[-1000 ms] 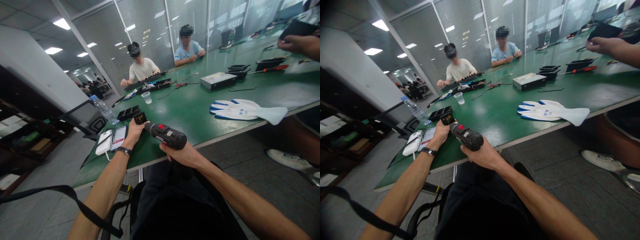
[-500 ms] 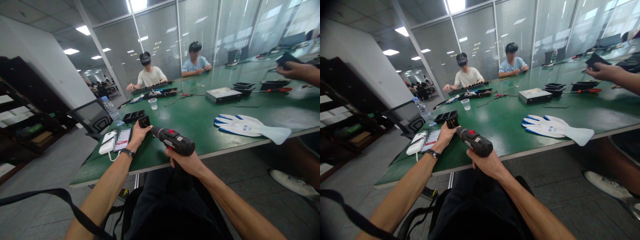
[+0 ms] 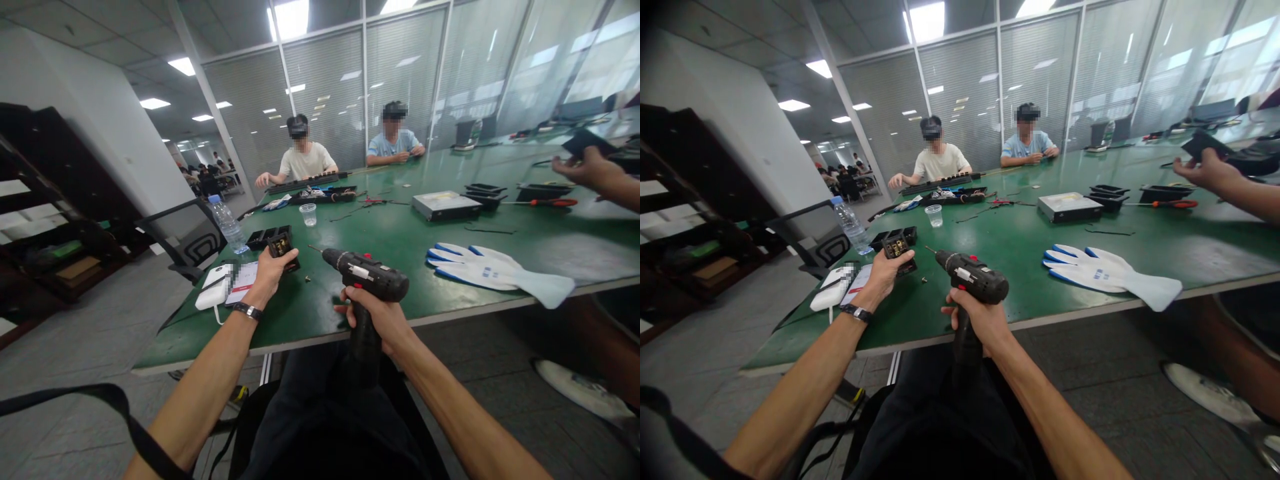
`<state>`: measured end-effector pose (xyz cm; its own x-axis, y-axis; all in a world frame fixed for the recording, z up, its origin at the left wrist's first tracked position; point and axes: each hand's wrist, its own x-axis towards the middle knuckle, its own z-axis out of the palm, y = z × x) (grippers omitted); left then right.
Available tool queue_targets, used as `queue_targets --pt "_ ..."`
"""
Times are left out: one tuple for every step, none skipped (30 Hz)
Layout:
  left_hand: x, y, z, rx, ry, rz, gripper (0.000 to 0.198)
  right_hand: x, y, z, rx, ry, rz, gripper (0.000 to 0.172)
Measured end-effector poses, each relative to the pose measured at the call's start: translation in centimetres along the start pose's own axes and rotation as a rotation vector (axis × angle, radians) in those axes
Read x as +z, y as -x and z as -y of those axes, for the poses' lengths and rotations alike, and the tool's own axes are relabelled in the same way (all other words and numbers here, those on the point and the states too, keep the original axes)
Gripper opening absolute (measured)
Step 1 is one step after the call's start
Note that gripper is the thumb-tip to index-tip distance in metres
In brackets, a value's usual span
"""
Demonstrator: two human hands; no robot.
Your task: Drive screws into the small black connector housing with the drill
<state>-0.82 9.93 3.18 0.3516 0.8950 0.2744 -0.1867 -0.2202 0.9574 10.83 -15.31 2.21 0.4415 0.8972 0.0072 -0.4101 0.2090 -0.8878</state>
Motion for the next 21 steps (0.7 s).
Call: queue_targets --pt "-0.1 0.2 -0.3 -0.031 -0.002 0.028 0.059 0.0 -0.1 0.0 0.004 0.003 -0.005 0.03" --pt "-0.2 0.3 -0.5 -0.046 -0.027 0.049 0.058 0.0 -0.1 -0.1 0.003 0.008 -0.007 0.03" --pt "-0.2 0.5 -0.6 -0.04 -0.068 0.061 0.057 0.0 -0.1 -0.1 -0.001 0.015 -0.01 0.03" --pt "-0.3 0.5 -0.6 -0.013 -0.121 0.063 0.055 0.0 -0.1 -0.1 -0.003 0.022 -0.01 0.03" --pt "-0.3 0.6 -0.5 0.031 -0.18 0.059 0.053 0.0 -0.1 -0.1 -0.003 0.029 -0.009 0.031" --pt "-0.3 0.6 -0.4 0.087 -0.24 0.053 0.05 0.0 -0.1 -0.1 -0.003 0.034 -0.009 0.031" --pt "-0.3 0.6 -0.3 0.147 -0.299 0.052 0.048 0.1 -0.1 -0.1 -0.004 0.034 -0.01 0.03" --pt "-0.2 0.6 -0.1 0.202 -0.351 0.059 0.046 0.1 -0.1 -0.1 -0.011 0.025 -0.013 0.03" --pt "-0.1 0.6 0.1 0.245 -0.394 0.069 0.044 0.1 -0.1 -0.1 -0.024 0.006 -0.014 0.029" --pt "0.1 0.6 0.3 0.272 -0.423 0.077 0.043 0.1 -0.2 -0.1 -0.043 -0.019 -0.014 0.027" --pt "0.3 0.6 0.4 0.28 -0.432 0.081 0.043 0.1 -0.2 -0.2 -0.057 -0.044 -0.013 0.026" --pt "0.5 0.5 0.6 0.269 -0.419 0.081 0.044 0.1 -0.3 -0.2 -0.065 -0.063 -0.01 0.025" --pt "0.7 0.5 0.7 0.241 -0.384 0.076 0.046 0.0 -0.3 -0.3 -0.065 -0.074 -0.009 0.024" --pt "0.9 0.4 0.7 0.204 -0.331 0.067 0.049 0.0 -0.4 -0.3 -0.06 -0.076 -0.007 0.024" --pt "1.1 0.4 0.8 0.165 -0.272 0.056 0.051 -0.1 -0.4 -0.4 -0.054 -0.073 -0.006 0.023" --pt "1.3 0.3 0.8 0.128 -0.214 0.047 0.053 -0.1 -0.5 -0.4 -0.05 -0.069 -0.006 0.023" --pt "1.4 0.3 0.7 0.093 -0.163 0.039 0.054 -0.1 -0.5 -0.4 -0.048 -0.069 -0.004 0.023" --pt "1.4 0.2 0.6 0.061 -0.119 0.03 0.054 -0.1 -0.5 -0.4 -0.05 -0.074 -0.002 0.022" --pt "1.3 0.1 0.5 0.031 -0.084 0.02 0.054 -0.1 -0.5 -0.4 -0.054 -0.084 0.0 0.021" --pt "1.2 0.1 0.2 0.001 -0.054 0.011 0.054 -0.1 -0.5 -0.3 -0.055 -0.098 -0.001 0.021" --pt "1.0 0.1 0.0 -0.03 -0.03 0.004 0.054 0.0 -0.5 -0.2 -0.052 -0.113 -0.004 0.021"
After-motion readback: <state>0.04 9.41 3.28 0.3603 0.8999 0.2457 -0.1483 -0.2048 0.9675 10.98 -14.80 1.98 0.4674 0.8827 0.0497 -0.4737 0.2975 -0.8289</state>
